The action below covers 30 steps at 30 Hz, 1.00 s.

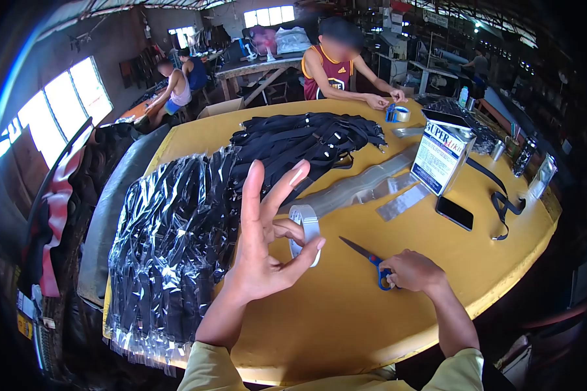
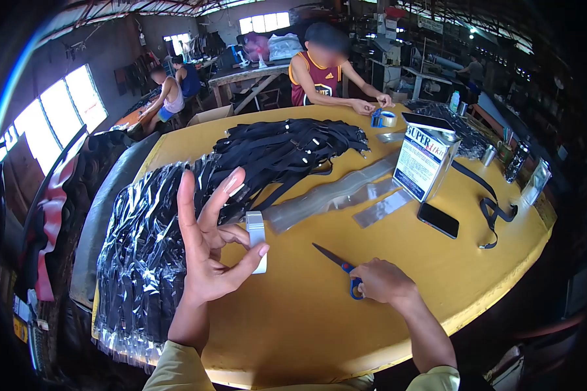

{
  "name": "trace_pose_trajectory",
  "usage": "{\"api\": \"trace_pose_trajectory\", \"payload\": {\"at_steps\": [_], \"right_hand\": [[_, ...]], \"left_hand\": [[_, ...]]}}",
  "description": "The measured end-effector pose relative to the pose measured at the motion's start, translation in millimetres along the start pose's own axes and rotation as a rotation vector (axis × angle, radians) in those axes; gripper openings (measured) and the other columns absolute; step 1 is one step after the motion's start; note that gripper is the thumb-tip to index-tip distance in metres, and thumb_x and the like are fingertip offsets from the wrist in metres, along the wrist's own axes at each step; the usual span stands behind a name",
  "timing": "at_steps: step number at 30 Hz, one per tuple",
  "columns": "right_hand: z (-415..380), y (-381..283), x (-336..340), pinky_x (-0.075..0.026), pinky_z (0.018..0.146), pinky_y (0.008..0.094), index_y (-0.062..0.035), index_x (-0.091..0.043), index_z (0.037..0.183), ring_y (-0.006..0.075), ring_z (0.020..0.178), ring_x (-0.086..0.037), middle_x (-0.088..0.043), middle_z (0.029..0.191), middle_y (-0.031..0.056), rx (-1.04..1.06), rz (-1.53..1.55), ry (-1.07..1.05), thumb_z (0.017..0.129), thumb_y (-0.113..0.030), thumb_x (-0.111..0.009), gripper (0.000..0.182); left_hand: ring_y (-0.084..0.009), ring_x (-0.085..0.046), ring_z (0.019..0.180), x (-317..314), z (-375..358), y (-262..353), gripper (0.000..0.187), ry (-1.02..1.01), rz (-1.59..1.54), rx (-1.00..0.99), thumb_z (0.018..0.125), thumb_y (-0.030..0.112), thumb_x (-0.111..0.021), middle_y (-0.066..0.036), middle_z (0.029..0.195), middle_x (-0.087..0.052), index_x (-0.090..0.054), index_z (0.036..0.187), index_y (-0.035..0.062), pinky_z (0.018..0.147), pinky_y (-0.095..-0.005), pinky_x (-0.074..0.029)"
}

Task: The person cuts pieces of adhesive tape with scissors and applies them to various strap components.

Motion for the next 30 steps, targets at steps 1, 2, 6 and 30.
{"api": "trace_pose_trajectory", "payload": {"at_steps": [1,2,6,30], "right_hand": [[-2.6,-19.8,13.8,-0.051,0.072,0.0444,-0.0059,-0.064,0.099,0.0337,0.077,-0.067,-0.067,0.076,0.0141,-0.057,-0.12,-0.018,0.078,-0.016,-0.068,0.024],[-4.2,-39.8,26.6,-0.051,0.072,0.0433,-0.0057,-0.065,0.103,0.0336,0.078,-0.067,-0.067,0.076,0.0147,-0.114,-0.239,-0.036,0.079,-0.017,-0.068,0.027],[10.8,-108.8,55.9,-0.052,0.067,0.0298,-0.0062,-0.062,0.114,0.0124,0.076,-0.067,-0.069,0.08,0.0088,0.247,0.736,0.519,0.09,-0.016,-0.07,0.027],[-24.9,-104.9,28.9,-0.046,0.068,0.0211,-0.0035,-0.051,0.122,0.0038,0.077,-0.06,-0.065,0.082,-0.0006,0.33,1.208,0.964,0.087,-0.004,-0.073,0.041]], "left_hand": [[-0.0168,-0.068,0.088,-0.4,-0.7,0.2,0.121,-0.006,0.005,-0.002,0.074,-0.019,-0.066,-0.035,0.151,-0.027,0.017,0.154,0.0183,0.071,-0.0237,-0.055],[-0.0171,-0.069,0.089,-1.8,-1.3,0.6,0.121,-0.013,0.011,-0.004,0.074,-0.019,-0.066,-0.035,0.151,-0.027,0.017,0.154,0.0184,0.071,-0.024,-0.055],[-0.02,-0.068,0.097,-10.5,-3.6,-0.8,0.122,-0.018,0.051,-0.027,0.074,-0.017,-0.068,-0.034,0.152,-0.025,0.017,0.154,0.0185,0.074,-0.026,-0.057],[-0.0102,-0.064,0.071,-2.4,-2.5,-6.7,0.108,0.24,0.234,-0.041,0.077,-0.015,-0.066,-0.027,0.152,-0.033,0.003,0.156,0.0134,0.062,-0.0187,-0.051]]}}
Point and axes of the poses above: each hand's wrist, its own z-axis towards the middle knuckle, its own x-axis out of the back of the hand, y = z × x, the point moved 1 cm from there along z, towards the middle knuckle
